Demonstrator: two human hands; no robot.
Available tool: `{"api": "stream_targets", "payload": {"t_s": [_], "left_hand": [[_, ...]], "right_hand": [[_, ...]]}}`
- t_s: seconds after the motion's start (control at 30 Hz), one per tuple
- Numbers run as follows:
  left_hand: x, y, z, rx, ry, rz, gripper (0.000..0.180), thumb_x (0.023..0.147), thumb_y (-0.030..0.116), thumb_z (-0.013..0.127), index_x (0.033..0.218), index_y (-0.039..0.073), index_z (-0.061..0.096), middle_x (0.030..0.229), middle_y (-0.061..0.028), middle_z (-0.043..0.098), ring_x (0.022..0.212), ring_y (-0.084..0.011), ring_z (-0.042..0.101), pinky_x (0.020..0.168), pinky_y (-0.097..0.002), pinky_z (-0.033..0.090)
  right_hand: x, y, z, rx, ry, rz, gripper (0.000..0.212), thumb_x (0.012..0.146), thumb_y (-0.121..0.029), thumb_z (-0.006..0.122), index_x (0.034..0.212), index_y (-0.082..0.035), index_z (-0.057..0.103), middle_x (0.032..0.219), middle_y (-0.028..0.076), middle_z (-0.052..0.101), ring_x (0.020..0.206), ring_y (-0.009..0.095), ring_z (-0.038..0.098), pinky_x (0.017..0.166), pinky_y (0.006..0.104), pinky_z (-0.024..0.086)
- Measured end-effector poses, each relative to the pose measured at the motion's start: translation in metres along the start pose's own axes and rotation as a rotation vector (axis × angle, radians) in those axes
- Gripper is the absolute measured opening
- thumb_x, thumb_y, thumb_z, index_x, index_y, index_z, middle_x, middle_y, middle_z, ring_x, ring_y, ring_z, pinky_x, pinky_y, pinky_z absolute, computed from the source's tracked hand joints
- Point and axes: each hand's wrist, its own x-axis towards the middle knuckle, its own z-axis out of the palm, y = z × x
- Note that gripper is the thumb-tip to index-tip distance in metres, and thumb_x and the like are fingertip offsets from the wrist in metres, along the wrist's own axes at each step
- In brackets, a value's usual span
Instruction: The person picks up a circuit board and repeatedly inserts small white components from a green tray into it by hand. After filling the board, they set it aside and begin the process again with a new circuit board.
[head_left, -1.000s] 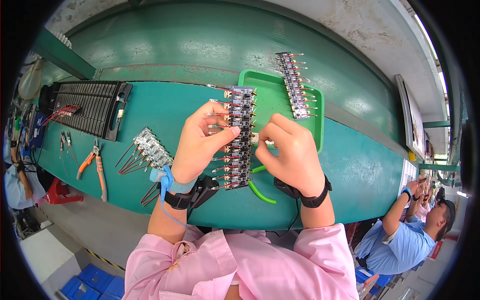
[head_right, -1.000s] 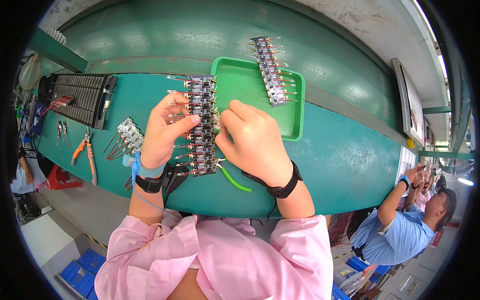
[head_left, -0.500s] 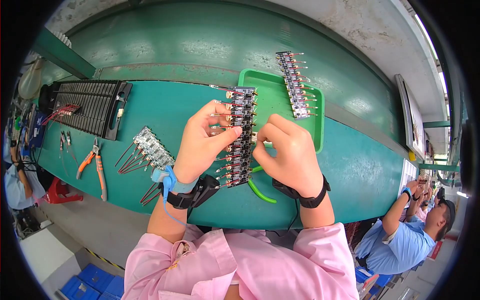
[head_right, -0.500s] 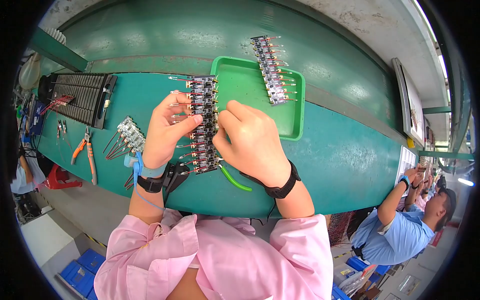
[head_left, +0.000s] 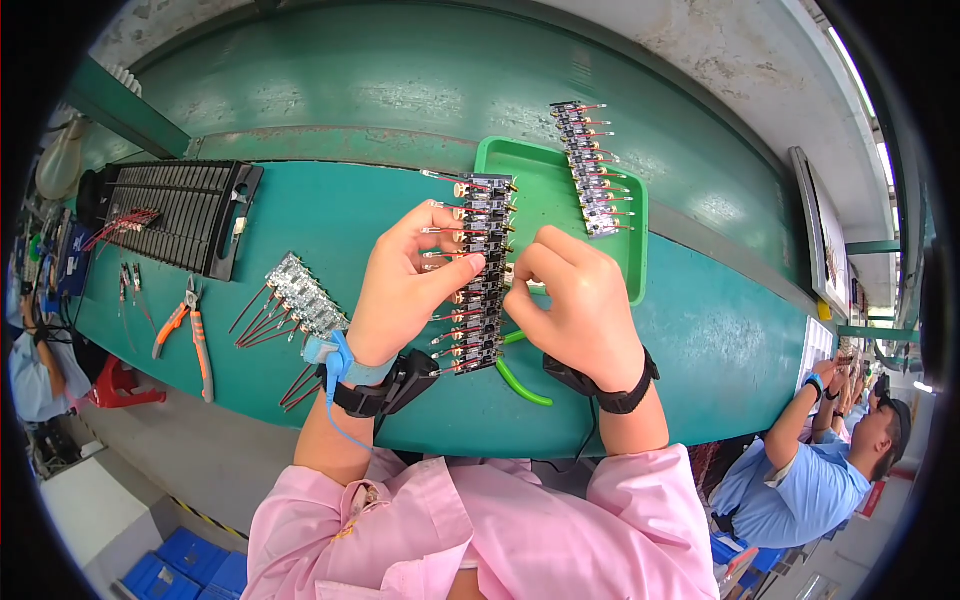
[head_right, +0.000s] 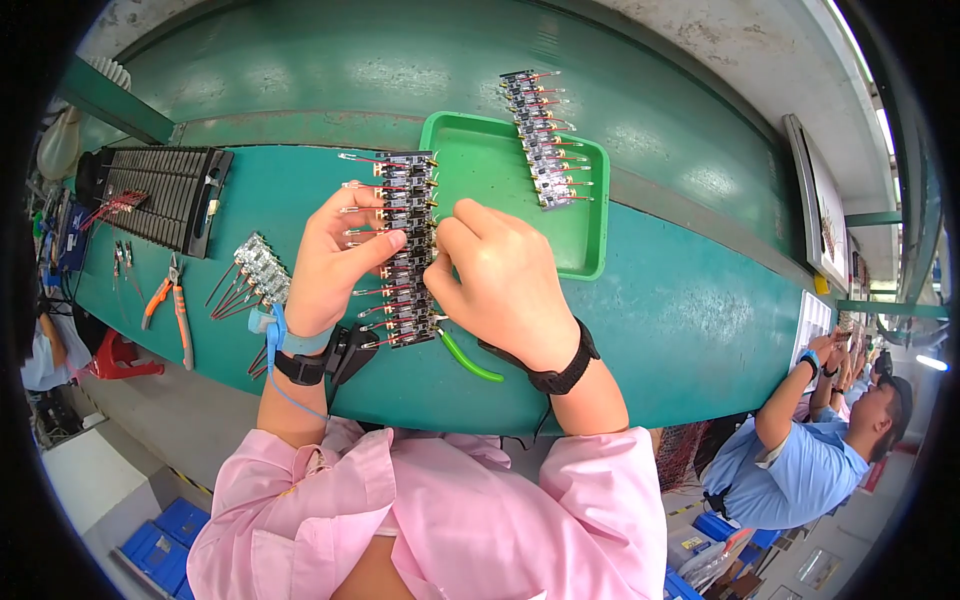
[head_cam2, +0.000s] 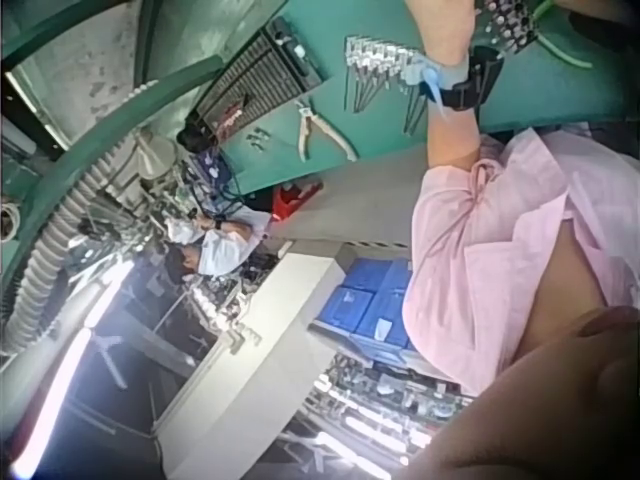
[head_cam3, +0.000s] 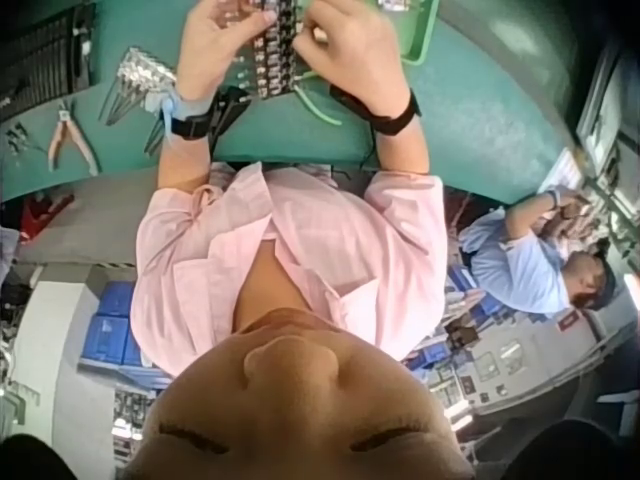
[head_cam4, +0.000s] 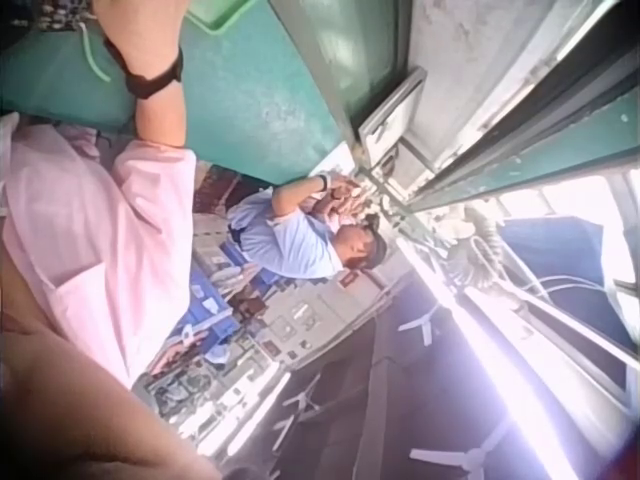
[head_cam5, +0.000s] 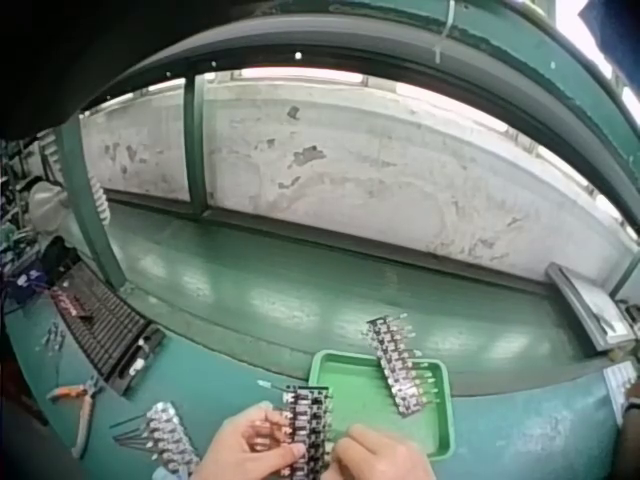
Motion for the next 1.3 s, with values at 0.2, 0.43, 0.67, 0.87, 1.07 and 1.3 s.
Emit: {"api": "stream_targets", "payload": {"t_s": [0.2,0.43,0.67,0.87,1.07,1.3], "left_hand": [[0.001,0.0,-0.003,0.0,-0.001,-0.012,0.024,0.076,0.001,0.063,0.093,0.006,0.046,0.079,-0.0011,0.055,0.062,-0.0028,0.051,0.049,-0.0174,0.04],[0.0,0.005,-0.004,-0.055,-0.01,-0.067,0.024,0.075,0.005,0.064,0.092,0.007,0.048,0.078,-0.0016,0.057,0.06,-0.0036,0.051,0.047,-0.0176,0.041],[0.002,0.005,-0.013,-0.148,-0.054,-0.102,0.022,0.074,0.004,0.064,0.091,0.008,0.05,0.078,-0.0007,0.058,0.063,-0.0044,0.054,0.048,-0.0182,0.043],[0.004,0.007,-0.014,-0.116,0.039,-0.051,0.02,0.075,0.003,0.063,0.09,0.008,0.051,0.079,-0.001,0.058,0.065,-0.005,0.055,0.049,-0.018,0.045],[0.006,0.004,-0.015,-0.074,0.086,-0.002,0.02,0.075,0.003,0.064,0.09,0.007,0.051,0.08,-0.0014,0.058,0.066,-0.0054,0.055,0.05,-0.0179,0.045],[0.005,0.001,-0.016,-0.046,0.096,-0.019,0.022,0.074,0.003,0.065,0.091,0.007,0.051,0.08,-0.0015,0.057,0.065,-0.0054,0.055,0.049,-0.0179,0.044]], "right_hand": [[0.001,0.003,-0.001,0.011,-0.002,0.013,0.011,0.062,0.004,0.059,0.067,-0.001,0.05,0.064,0.009,0.046,0.054,0.024,0.05,0.048,0.0316,0.04],[0.003,0.006,-0.003,0.096,-0.023,-0.007,0.011,0.066,0.007,0.059,0.072,0.0,0.052,0.068,0.009,0.048,0.057,0.021,0.051,0.05,0.0288,0.041],[0.006,0.013,-0.003,0.148,0.01,-0.085,0.011,0.067,0.006,0.062,0.074,0.001,0.054,0.07,0.009,0.049,0.059,0.021,0.052,0.052,0.0277,0.042],[0.006,0.037,0.008,0.117,-0.104,0.111,0.012,0.066,0.003,0.064,0.076,0.0,0.057,0.073,0.01,0.052,0.062,0.022,0.054,0.054,0.0301,0.043],[0.0,0.052,0.027,0.051,-0.288,0.216,0.01,0.065,0.0,0.064,0.074,0.0,0.059,0.072,0.011,0.054,0.064,0.024,0.057,0.057,0.0324,0.044],[0.001,0.052,0.032,0.084,-0.317,0.227,0.005,0.067,-0.001,0.062,0.071,0.001,0.059,0.07,0.011,0.054,0.063,0.026,0.056,0.057,0.0339,0.044]]}}
